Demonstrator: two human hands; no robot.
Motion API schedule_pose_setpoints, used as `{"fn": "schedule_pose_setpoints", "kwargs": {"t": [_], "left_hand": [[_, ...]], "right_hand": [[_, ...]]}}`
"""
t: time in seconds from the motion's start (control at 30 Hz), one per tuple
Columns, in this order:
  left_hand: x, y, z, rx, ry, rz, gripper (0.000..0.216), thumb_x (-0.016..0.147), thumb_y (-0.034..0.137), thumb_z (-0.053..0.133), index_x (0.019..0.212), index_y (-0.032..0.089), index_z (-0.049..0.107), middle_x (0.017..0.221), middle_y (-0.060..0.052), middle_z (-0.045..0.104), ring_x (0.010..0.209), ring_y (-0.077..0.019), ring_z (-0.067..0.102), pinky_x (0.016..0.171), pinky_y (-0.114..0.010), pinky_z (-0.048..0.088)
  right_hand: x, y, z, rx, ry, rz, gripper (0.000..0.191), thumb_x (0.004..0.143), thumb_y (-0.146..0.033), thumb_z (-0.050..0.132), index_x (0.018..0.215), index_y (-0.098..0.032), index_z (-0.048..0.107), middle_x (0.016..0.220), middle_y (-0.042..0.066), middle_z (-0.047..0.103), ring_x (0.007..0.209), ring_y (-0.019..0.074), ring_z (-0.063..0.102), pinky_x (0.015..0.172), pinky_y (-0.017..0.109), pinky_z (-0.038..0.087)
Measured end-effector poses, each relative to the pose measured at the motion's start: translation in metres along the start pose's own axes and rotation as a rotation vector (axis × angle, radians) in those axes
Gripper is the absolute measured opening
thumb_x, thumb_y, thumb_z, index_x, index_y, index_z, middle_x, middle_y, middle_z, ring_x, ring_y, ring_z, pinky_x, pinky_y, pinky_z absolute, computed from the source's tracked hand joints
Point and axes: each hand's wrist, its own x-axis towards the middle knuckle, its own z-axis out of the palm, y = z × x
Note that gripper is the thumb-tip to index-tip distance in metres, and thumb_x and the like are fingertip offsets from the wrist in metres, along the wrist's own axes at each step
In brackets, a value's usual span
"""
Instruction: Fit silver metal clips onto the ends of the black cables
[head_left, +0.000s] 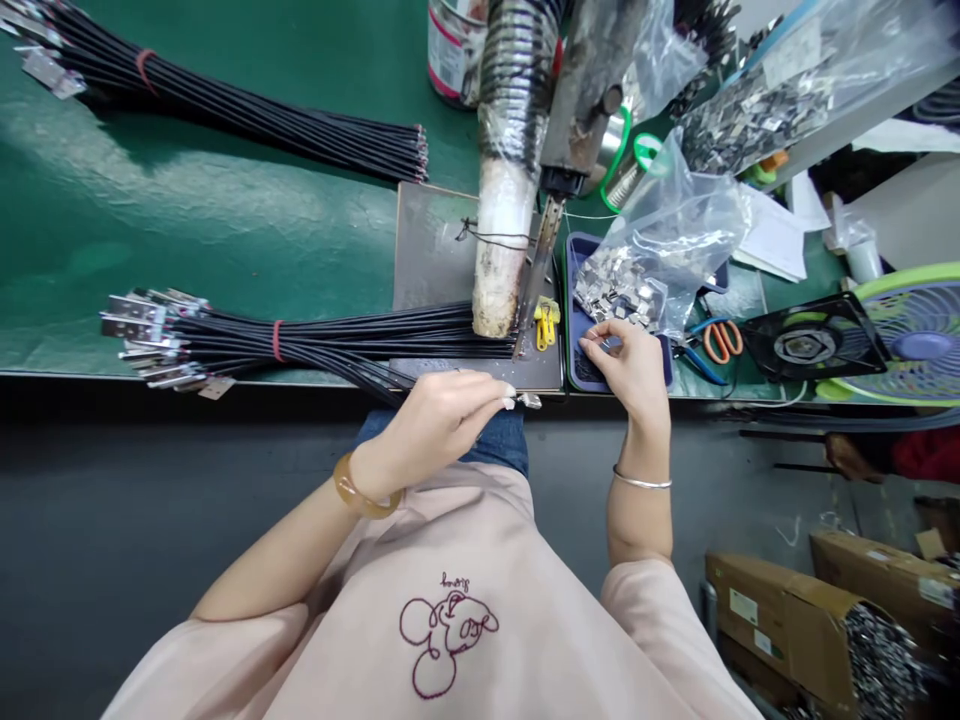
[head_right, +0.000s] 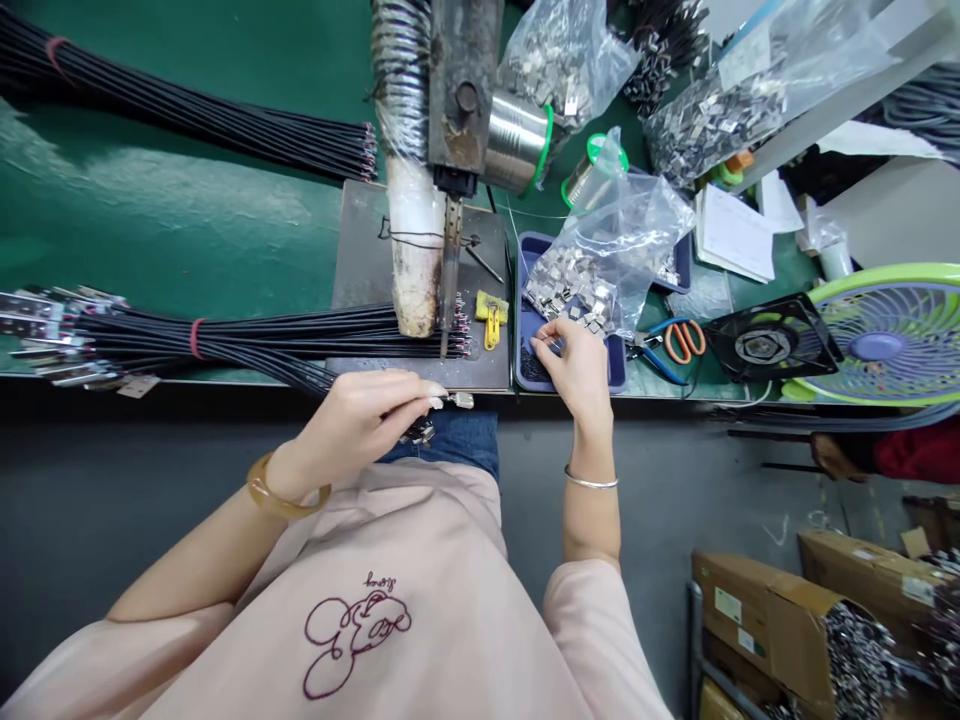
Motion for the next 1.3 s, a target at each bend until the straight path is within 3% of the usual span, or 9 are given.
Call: {"fn": "schedule_pose_setpoints", "kwargs": {"t": [0.07, 0.13, 0.23, 0.27, 0.37, 0.6, 0.9, 1.13, 1.3], "left_hand": [[0.004, -0.003, -0.004, -0.145, -0.077, -0.143, 0.022, 0.094, 0.010, 0.058, 0.073, 0.015, 0.066, 0.061, 0.002, 0.064, 0.053, -0.0087, 0.053, 0.056, -0.021, 0.042], [0.008, -0.004, -0.006, -0.242, -0.122, -0.275, 0.028, 0.092, 0.011, 0.058, 0.065, 0.015, 0.061, 0.054, 0.005, 0.056, 0.047, -0.0062, 0.045, 0.050, -0.019, 0.036], [0.009, -0.003, -0.002, -0.275, -0.056, -0.400, 0.018, 0.089, 0.016, 0.060, 0.071, 0.013, 0.066, 0.053, 0.005, 0.052, 0.049, -0.0060, 0.040, 0.047, -0.019, 0.032], [0.009, -0.002, 0.001, -0.269, -0.024, -0.426, 0.015, 0.087, 0.016, 0.061, 0.074, 0.012, 0.067, 0.054, 0.005, 0.052, 0.049, -0.0060, 0.040, 0.047, -0.018, 0.031], [0.008, 0.003, 0.009, -0.238, 0.047, -0.475, 0.010, 0.084, 0.016, 0.061, 0.076, 0.012, 0.066, 0.057, 0.005, 0.052, 0.050, -0.0057, 0.040, 0.047, -0.017, 0.032], [0.009, 0.013, 0.015, -0.114, 0.150, -0.453, 0.013, 0.079, 0.010, 0.062, 0.067, 0.014, 0.057, 0.055, 0.008, 0.044, 0.050, -0.0041, 0.034, 0.045, -0.014, 0.030], [0.008, 0.012, 0.017, -0.071, 0.157, -0.402, 0.016, 0.077, 0.006, 0.062, 0.066, 0.015, 0.055, 0.054, 0.009, 0.042, 0.051, -0.0038, 0.033, 0.047, -0.014, 0.030], [0.007, 0.013, 0.017, -0.079, 0.162, -0.393, 0.017, 0.077, 0.007, 0.062, 0.065, 0.016, 0.054, 0.055, 0.009, 0.041, 0.050, -0.0042, 0.033, 0.047, -0.016, 0.030], [0.004, 0.011, 0.016, -0.078, 0.121, -0.388, 0.016, 0.080, 0.009, 0.063, 0.068, 0.016, 0.056, 0.057, 0.008, 0.046, 0.052, -0.0056, 0.037, 0.050, -0.018, 0.032]], "right_hand": [[-0.001, -0.005, 0.000, -0.005, 0.002, -0.009, 0.009, 0.082, -0.028, 0.068, 0.081, -0.019, 0.069, 0.073, -0.001, 0.067, 0.055, 0.0095, 0.044, 0.060, 0.026, 0.033], [-0.008, -0.015, 0.002, 0.041, 0.108, -0.003, 0.011, 0.084, -0.028, 0.068, 0.079, -0.019, 0.066, 0.069, -0.002, 0.065, 0.050, 0.0075, 0.036, 0.056, 0.026, 0.030], [-0.031, -0.036, 0.009, 0.330, 0.323, 0.043, 0.015, 0.088, -0.033, 0.067, 0.081, -0.020, 0.063, 0.079, -0.001, 0.070, 0.045, 0.0052, 0.030, 0.048, 0.025, 0.026], [-0.040, -0.044, 0.012, 0.467, 0.333, 0.049, 0.016, 0.087, -0.034, 0.069, 0.082, -0.021, 0.062, 0.083, 0.000, 0.072, 0.045, 0.0052, 0.035, 0.046, 0.024, 0.026], [-0.063, -0.067, 0.027, 0.725, 0.182, 0.052, 0.016, 0.084, -0.032, 0.074, 0.084, -0.022, 0.063, 0.084, 0.000, 0.075, 0.048, 0.0056, 0.046, 0.045, 0.022, 0.031], [-0.074, -0.083, 0.055, 0.752, 0.130, 0.058, 0.009, 0.090, -0.031, 0.068, 0.092, -0.022, 0.066, 0.079, -0.004, 0.070, 0.043, 0.0016, 0.033, 0.042, 0.023, 0.022], [-0.074, -0.083, 0.054, 0.746, 0.099, 0.044, 0.010, 0.091, -0.032, 0.067, 0.093, -0.022, 0.066, 0.073, -0.004, 0.067, 0.044, 0.0022, 0.030, 0.043, 0.023, 0.021], [-0.075, -0.085, 0.054, 0.733, 0.101, 0.054, 0.010, 0.091, -0.031, 0.066, 0.094, -0.022, 0.066, 0.081, -0.003, 0.071, 0.045, 0.0029, 0.035, 0.044, 0.023, 0.024], [-0.076, -0.088, 0.054, 0.618, 0.141, -0.021, 0.008, 0.092, -0.029, 0.064, 0.092, -0.022, 0.066, 0.069, -0.006, 0.061, 0.045, 0.0045, 0.029, 0.044, 0.024, 0.025]]}}
